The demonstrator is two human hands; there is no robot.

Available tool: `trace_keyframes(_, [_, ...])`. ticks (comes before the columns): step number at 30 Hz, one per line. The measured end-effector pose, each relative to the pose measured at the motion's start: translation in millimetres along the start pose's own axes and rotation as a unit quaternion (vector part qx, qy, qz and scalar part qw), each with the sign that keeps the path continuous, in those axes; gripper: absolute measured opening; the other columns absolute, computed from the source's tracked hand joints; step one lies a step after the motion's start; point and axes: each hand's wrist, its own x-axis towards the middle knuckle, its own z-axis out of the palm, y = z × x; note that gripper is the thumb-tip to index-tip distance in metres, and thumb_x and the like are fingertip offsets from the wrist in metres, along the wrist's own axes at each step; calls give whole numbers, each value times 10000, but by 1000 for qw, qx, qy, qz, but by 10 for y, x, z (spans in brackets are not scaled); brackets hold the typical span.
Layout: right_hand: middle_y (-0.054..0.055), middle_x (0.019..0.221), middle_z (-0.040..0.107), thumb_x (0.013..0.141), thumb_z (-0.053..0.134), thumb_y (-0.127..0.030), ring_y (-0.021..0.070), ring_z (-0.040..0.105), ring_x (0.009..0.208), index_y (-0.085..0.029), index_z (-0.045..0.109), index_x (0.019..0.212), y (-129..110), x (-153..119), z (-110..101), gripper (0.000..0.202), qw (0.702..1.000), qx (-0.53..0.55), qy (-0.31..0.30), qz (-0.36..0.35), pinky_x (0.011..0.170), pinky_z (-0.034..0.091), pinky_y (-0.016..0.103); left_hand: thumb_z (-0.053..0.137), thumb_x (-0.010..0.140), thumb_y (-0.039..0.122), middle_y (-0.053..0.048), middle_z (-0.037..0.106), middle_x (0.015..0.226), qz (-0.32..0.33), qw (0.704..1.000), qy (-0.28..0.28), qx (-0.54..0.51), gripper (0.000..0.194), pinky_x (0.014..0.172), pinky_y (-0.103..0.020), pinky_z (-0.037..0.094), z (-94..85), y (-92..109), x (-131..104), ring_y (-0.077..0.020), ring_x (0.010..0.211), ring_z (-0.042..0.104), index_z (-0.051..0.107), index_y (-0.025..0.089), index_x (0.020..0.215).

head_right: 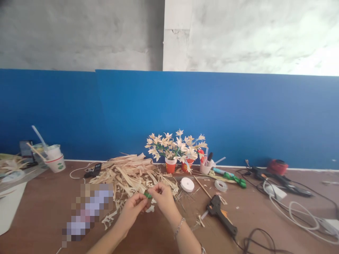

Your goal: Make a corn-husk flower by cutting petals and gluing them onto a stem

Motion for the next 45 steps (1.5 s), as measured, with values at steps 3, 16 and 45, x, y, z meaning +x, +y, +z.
trace_keyframes(3, [-28, 526, 489, 669, 629, -320, 108, 434, 526, -167, 518, 555, -20, 17, -73, 220, 999, -35, 15, -9, 541, 354, 241, 643, 684, 402, 22, 534, 540, 27, 999, 7, 39, 257, 548, -226, 355, 57, 15, 25, -120, 540, 461, 584, 163, 609])
trace_keyframes(16, [176, 961, 580, 726, 494, -112, 312, 551, 923, -88, 601, 932, 39, -706, -1516, 233, 757, -596, 196, 182, 732, 397, 363, 650, 603, 563, 6, 569, 622, 2, 998, 40, 38, 417, 594, -238, 392, 304, -324, 32, -146, 613, 490, 633, 159, 703])
trace_keyframes(45, [31, 771, 597, 746, 575, -258, 156, 556, 710, -160, 594, 699, 3, -577, -946, 109, 957, -252, 35, -140, 658, 441, 248, 594, 712, 458, -3, 559, 616, 67, 993, 71, 67, 297, 599, -239, 422, 269, -451, -54, -156, 608, 522, 596, 164, 678])
